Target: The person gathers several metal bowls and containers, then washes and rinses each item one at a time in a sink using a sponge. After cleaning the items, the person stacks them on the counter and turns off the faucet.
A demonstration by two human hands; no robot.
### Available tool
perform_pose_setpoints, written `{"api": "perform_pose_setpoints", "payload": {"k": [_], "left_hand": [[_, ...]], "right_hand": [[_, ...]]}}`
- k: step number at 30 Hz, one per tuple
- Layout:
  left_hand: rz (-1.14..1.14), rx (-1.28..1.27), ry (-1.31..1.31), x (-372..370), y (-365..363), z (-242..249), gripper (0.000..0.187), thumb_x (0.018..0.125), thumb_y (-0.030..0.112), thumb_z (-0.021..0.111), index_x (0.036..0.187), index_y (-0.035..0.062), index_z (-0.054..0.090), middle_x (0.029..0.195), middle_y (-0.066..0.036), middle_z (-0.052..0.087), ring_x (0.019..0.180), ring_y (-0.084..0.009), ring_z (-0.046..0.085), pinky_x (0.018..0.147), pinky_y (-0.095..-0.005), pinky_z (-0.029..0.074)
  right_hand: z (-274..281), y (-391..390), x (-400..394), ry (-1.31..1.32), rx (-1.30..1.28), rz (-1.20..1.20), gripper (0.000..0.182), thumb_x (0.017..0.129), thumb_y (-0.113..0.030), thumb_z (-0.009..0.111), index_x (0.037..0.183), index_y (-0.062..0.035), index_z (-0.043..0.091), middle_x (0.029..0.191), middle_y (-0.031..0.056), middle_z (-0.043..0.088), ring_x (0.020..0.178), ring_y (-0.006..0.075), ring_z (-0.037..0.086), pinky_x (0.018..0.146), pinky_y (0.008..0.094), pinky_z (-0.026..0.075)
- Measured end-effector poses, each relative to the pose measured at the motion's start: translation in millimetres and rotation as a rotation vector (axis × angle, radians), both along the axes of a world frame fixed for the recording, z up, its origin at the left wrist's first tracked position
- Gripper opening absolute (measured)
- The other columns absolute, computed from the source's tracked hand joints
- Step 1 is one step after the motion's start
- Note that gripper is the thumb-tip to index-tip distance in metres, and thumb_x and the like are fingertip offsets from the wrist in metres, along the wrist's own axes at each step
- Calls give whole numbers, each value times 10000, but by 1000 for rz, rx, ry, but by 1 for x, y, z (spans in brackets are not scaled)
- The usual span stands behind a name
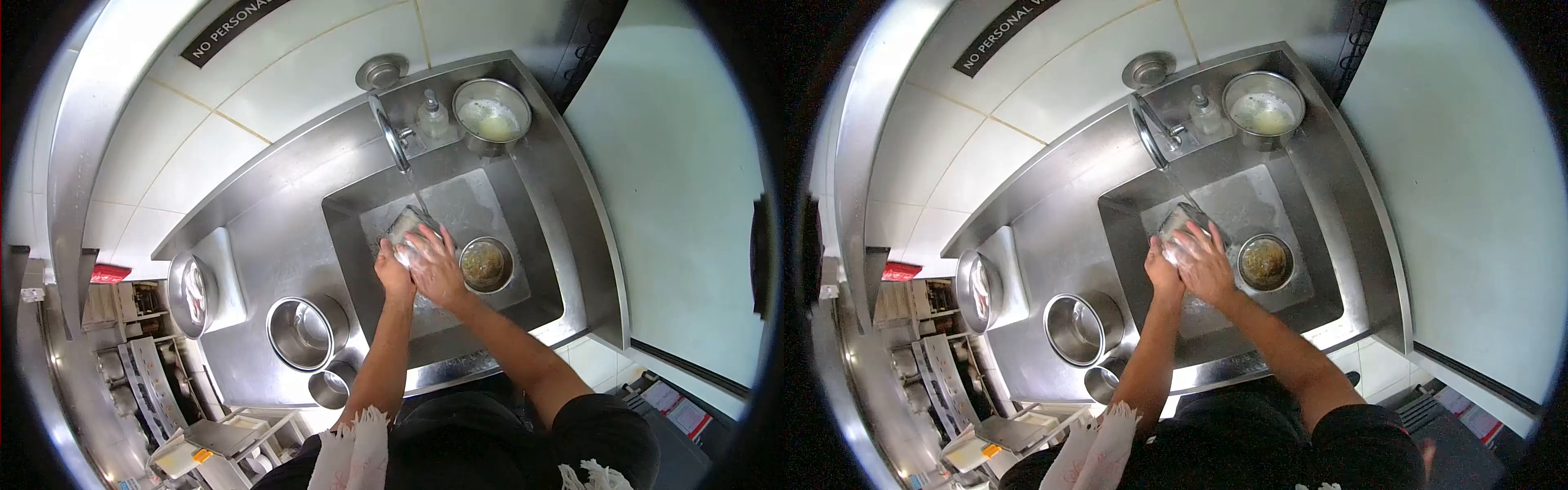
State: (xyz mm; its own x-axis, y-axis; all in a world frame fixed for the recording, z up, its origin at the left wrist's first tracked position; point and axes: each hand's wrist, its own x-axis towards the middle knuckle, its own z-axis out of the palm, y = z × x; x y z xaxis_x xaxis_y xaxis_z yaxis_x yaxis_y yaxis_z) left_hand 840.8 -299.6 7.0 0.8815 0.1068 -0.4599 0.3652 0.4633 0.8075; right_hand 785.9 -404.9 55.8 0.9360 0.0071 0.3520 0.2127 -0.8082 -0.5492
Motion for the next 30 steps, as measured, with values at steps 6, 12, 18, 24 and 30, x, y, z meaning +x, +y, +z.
{"api": "perform_pose_setpoints", "payload": {"k": [6,12,18,24,30], "left_hand": [[-248,320,-85,13,27,-6,352,1057,330,528,944,18,649,877,-34,673,788,-122,619,712,-302,517],[-171,-57,18,7,34,23,420,1043,372,546,1172,-23,608,1114,-119,686,969,-227,674,894,-394,541],[-238,-464,150,5,47,-5,536,1061,437,449,1343,-12,523,1355,-147,594,1218,-310,591,1023,-469,491],[-409,-68,412,-9,64,-74,550,1032,468,481,1435,95,474,1474,-146,488,1332,-305,484,1055,-471,444],[-699,147,-26,12,37,11,819,1002,468,573,1588,34,200,1583,-161,344,1441,-303,355,1184,-379,241]], "right_hand": [[-6,-26,63,178,568,-159,335,959,-212,551,1221,-15,615,1204,172,637,1163,355,586,1055,418,428],[-129,-66,35,769,999,-453,380,1058,-277,442,1284,-5,581,1237,141,653,1072,269,627,896,385,506],[-87,-41,-11,878,2176,-477,424,1040,-414,506,1271,-78,620,1196,105,669,1093,240,646,919,412,532],[-85,-49,-13,594,2287,6,419,984,-399,628,1248,-73,632,1143,73,696,1086,219,658,923,405,534],[-48,-39,20,627,1093,-353,421,898,-332,724,1112,26,668,1060,161,725,965,290,707,838,426,536]]}}
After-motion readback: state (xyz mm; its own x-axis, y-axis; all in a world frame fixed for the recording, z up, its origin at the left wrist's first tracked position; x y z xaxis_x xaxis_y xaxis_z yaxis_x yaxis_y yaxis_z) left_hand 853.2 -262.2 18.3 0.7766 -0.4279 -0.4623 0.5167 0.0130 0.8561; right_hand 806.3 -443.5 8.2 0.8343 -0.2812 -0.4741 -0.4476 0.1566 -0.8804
